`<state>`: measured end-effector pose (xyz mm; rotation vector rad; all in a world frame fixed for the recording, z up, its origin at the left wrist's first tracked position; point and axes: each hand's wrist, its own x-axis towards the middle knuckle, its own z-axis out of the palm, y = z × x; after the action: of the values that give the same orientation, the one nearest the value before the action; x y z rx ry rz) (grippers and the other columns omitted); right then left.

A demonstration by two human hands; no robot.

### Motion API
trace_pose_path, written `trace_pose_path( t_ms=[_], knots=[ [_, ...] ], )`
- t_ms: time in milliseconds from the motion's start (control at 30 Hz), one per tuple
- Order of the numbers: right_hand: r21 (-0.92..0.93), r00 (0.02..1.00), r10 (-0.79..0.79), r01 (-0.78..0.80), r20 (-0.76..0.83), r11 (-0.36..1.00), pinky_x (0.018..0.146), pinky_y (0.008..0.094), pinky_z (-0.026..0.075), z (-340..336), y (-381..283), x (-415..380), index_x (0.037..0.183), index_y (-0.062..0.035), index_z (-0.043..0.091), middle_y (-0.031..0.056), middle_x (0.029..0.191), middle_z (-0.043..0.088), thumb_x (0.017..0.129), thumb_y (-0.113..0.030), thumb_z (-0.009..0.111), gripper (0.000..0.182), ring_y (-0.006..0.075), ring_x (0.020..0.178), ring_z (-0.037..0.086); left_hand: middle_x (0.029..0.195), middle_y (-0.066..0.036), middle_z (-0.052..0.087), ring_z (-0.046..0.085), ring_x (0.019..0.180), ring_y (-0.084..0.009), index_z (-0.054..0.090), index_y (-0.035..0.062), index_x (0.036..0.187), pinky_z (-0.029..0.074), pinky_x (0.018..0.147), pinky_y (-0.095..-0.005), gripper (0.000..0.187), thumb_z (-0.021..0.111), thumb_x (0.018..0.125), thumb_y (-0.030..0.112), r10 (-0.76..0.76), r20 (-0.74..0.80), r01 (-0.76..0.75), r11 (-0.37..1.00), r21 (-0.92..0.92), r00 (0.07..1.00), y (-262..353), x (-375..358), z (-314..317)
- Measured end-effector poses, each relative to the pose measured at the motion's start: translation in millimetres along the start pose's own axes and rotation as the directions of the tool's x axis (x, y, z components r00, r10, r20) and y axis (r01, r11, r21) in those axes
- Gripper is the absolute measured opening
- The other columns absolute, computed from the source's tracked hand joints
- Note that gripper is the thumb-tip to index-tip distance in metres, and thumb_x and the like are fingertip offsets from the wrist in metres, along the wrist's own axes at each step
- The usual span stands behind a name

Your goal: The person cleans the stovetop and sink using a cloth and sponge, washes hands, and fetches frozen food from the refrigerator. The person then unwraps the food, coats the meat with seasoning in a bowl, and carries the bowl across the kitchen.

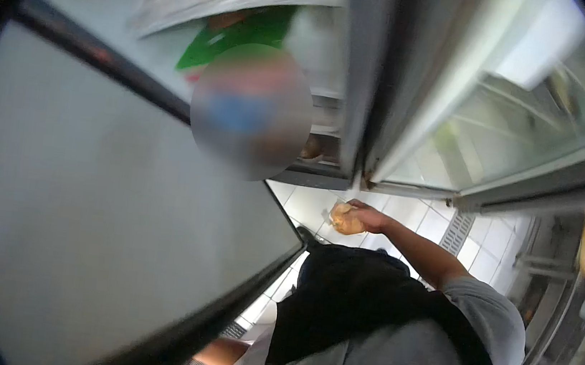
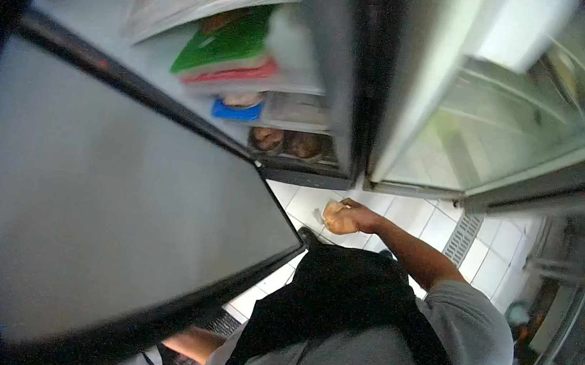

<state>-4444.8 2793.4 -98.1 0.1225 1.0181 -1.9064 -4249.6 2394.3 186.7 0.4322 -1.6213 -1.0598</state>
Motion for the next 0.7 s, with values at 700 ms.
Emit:
trace_pose_path(
  t_ms=[700],
  knots=[
    [-0.350,-0.157,-0.608,0.912,-0.779,0.213,0.078,0.0255,0.049,-24.3,-7.1,-412.4,0.113,-0.0030,0.051,0.0043,0.099,0.059,0.094,-0.022,0.051,0.027,0.0116,0.087,0.059,0.097,-0.007,0.058,0.057,0.087,-0.0124,0.050,-0.0020,0.115,0.050,0.068,-0.0276,0.032,0.058,0.088,0.014,0.416,0.673,0.581,0.813,0.025,-0.611,220.9,-462.5,351.1]
  ],
)
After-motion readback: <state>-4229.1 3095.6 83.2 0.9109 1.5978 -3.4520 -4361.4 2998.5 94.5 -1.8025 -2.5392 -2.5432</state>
